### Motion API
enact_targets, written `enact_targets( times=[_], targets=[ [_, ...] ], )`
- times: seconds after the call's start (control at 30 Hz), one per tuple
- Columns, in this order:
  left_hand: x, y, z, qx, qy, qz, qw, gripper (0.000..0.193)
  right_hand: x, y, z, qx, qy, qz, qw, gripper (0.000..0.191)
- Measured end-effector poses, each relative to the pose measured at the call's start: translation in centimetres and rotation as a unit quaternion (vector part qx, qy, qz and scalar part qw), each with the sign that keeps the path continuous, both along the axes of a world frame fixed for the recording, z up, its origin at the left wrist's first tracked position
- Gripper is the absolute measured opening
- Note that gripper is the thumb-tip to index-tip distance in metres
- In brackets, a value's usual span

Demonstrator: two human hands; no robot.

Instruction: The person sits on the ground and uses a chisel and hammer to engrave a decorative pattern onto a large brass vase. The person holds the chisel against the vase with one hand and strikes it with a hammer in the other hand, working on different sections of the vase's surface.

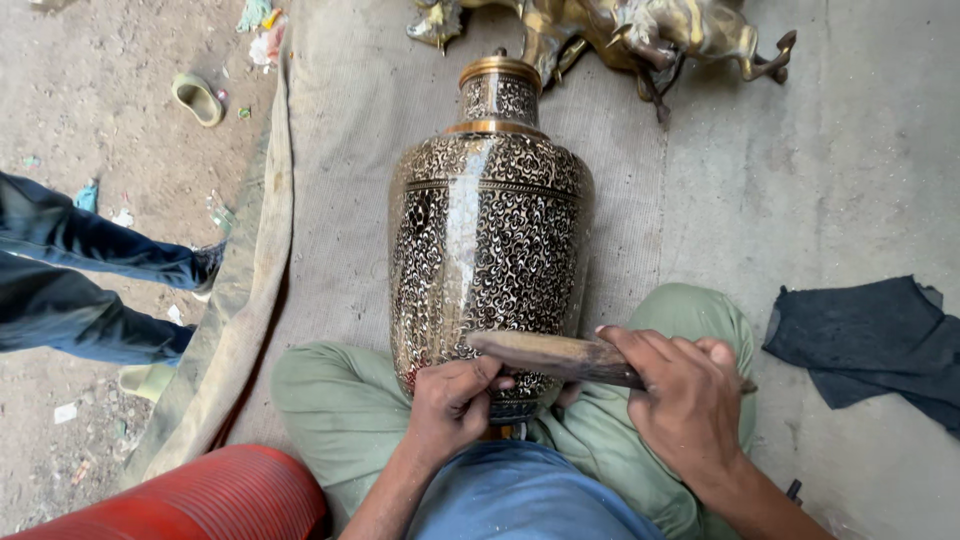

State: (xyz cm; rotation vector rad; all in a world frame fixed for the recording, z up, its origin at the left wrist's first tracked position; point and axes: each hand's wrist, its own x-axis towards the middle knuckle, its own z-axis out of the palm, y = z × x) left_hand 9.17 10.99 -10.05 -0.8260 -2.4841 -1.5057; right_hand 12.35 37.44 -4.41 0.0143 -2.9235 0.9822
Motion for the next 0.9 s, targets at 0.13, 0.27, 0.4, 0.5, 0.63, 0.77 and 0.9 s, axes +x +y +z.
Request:
enact_targets(
  times=[0.13, 0.27, 0.4, 0.5, 0.63, 0.77, 0.9],
  targets=[
    [0.1, 0.0, 0.0, 0.005, -0.019, -0.005, 1.0, 0.055, -0.2, -0.2, 0.1, -0.025, 0.056, 0.019, 0.998, 0.064],
    [0.0, -0.2, -0.1, 0.001, -0.022, -0.021, 1.0, 0.057, -0.3, -0.5, -0.2, -0.079, 0.046, -0.013, 0.996, 0.055],
    [0.0, -0.4, -0.5, -0.025, 0.001, -0.007, 1.0, 0.047, -0.6, -0.9, -0.2, -0.02, 0.052, 0.011, 0.998, 0.062],
    [0.1, -0.6, -0.9, 0.023, -0.057, -0.036, 0.997, 0.059, -0.8, -1.4, 0.0, -0.081, -0.013, -0.023, 0.996, 0.058],
    [0.0, -0.8, -1.6, -0.029, -0.046, -0.007, 0.999, 0.034, -0.2, -1.9, 0.1, -0.066, 0.076, 0.005, 0.995, 0.06],
    [0.3, -0.5, -1.6, -0.018, -0.033, -0.007, 0.999, 0.045, 0.4, -1.8, -0.6, -0.107, 0.107, -0.013, 0.988, 0.057],
    [0.9, 0.9, -1.2, 0.04, 0.02, 0.099, 0.994, 0.055, -0.6, -0.6, -1.6, -0.003, -0.048, -0.027, 0.998, 0.059]
  ],
)
